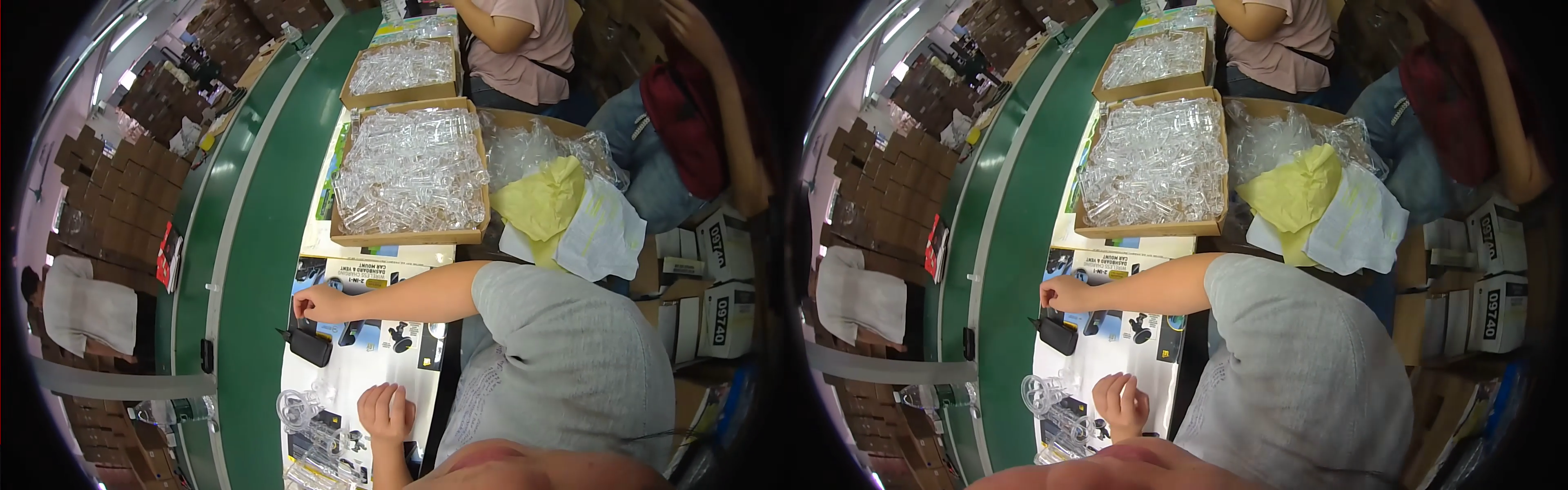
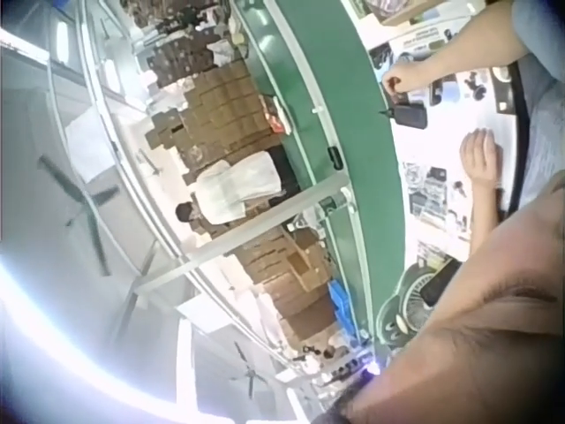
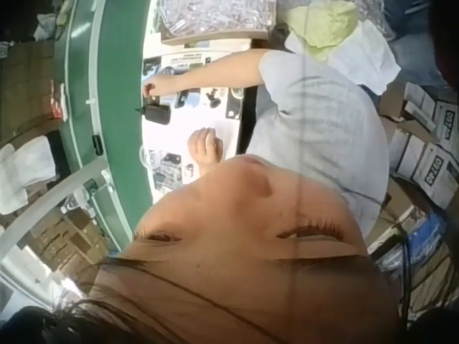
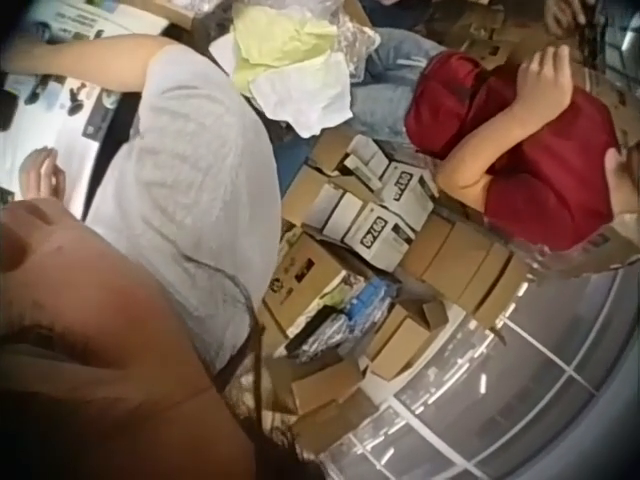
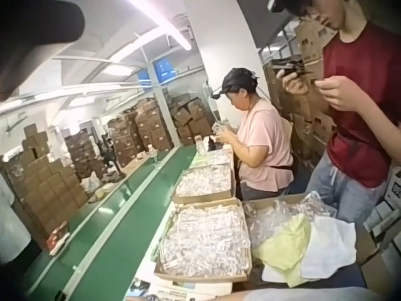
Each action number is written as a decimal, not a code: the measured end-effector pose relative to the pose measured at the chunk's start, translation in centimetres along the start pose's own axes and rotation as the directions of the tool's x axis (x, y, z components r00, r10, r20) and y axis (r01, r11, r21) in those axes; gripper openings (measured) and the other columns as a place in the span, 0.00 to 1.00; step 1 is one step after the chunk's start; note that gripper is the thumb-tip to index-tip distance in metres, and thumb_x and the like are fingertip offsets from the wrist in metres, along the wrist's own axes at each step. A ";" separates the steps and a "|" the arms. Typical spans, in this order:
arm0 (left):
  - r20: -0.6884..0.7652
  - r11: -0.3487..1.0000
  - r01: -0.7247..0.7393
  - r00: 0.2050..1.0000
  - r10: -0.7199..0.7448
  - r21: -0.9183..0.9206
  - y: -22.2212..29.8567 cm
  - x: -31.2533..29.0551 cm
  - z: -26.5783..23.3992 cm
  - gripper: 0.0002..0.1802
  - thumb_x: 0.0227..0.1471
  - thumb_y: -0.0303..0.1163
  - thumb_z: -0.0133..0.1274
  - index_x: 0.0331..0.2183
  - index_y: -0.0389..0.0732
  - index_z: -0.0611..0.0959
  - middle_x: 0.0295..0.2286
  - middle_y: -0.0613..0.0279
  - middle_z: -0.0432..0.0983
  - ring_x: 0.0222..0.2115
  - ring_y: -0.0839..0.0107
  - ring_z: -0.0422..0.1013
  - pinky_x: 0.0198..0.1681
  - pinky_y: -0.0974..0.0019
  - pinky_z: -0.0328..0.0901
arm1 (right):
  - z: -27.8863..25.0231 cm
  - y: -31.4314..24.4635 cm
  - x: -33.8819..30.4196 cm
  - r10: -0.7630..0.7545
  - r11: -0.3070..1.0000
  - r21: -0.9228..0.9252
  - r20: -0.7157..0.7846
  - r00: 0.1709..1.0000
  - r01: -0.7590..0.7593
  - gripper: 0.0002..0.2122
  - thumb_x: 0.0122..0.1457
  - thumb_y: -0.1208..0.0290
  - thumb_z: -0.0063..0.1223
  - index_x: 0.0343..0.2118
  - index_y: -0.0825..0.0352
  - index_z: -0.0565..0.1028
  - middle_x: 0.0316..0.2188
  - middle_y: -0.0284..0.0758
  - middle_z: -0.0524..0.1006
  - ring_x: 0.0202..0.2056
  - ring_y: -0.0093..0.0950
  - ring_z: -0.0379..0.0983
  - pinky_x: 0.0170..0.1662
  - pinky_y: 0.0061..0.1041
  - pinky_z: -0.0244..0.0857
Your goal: Assembling small plastic components by applying liquid from a squeeze bottle and joining parts together.
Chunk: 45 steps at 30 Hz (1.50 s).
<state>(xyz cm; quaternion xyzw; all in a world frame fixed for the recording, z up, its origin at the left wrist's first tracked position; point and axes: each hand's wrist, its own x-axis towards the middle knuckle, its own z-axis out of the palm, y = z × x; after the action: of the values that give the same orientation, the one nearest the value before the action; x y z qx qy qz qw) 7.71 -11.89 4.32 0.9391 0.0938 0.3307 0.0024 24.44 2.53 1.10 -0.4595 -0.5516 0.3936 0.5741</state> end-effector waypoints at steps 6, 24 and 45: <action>-0.034 0.976 0.169 0.984 -0.175 -0.139 -0.8 -1.1 1.3 0.16 0.30 0.17 0.48 0.30 0.37 0.74 0.26 0.56 0.70 0.27 0.60 0.67 0.30 0.61 0.62 | -0.4 0.7 0.7 -0.017 1.000 0.010 -0.028 0.999 0.017 0.05 0.44 0.81 0.43 0.24 0.68 0.71 0.23 0.31 0.74 0.26 0.20 0.69 0.29 0.18 0.62; 0.037 0.939 0.340 0.940 -0.338 -0.054 -1.8 -1.7 3.2 0.02 0.37 0.22 0.48 0.18 0.38 0.74 0.10 0.62 0.61 0.09 0.67 0.59 0.12 0.67 0.54 | 0.9 0.7 0.1 -0.071 0.996 -0.048 -0.020 0.997 0.070 0.04 0.42 0.77 0.44 0.21 0.64 0.71 0.19 0.33 0.74 0.24 0.29 0.71 0.27 0.26 0.62; -0.035 0.832 0.538 0.842 -0.539 0.133 -0.9 -1.1 3.6 0.13 0.43 0.22 0.46 0.12 0.37 0.64 0.09 0.58 0.57 0.09 0.61 0.56 0.13 0.63 0.50 | 0.5 0.4 -0.2 -0.032 0.999 0.009 -0.057 0.998 0.032 0.04 0.41 0.77 0.44 0.21 0.65 0.71 0.20 0.34 0.74 0.24 0.30 0.70 0.27 0.27 0.61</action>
<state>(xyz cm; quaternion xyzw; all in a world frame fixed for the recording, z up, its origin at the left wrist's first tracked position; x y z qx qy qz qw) 8.96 -10.97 0.74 0.8733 0.3768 0.3074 0.0310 23.98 2.53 0.62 -0.4587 -0.5405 0.3739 0.5981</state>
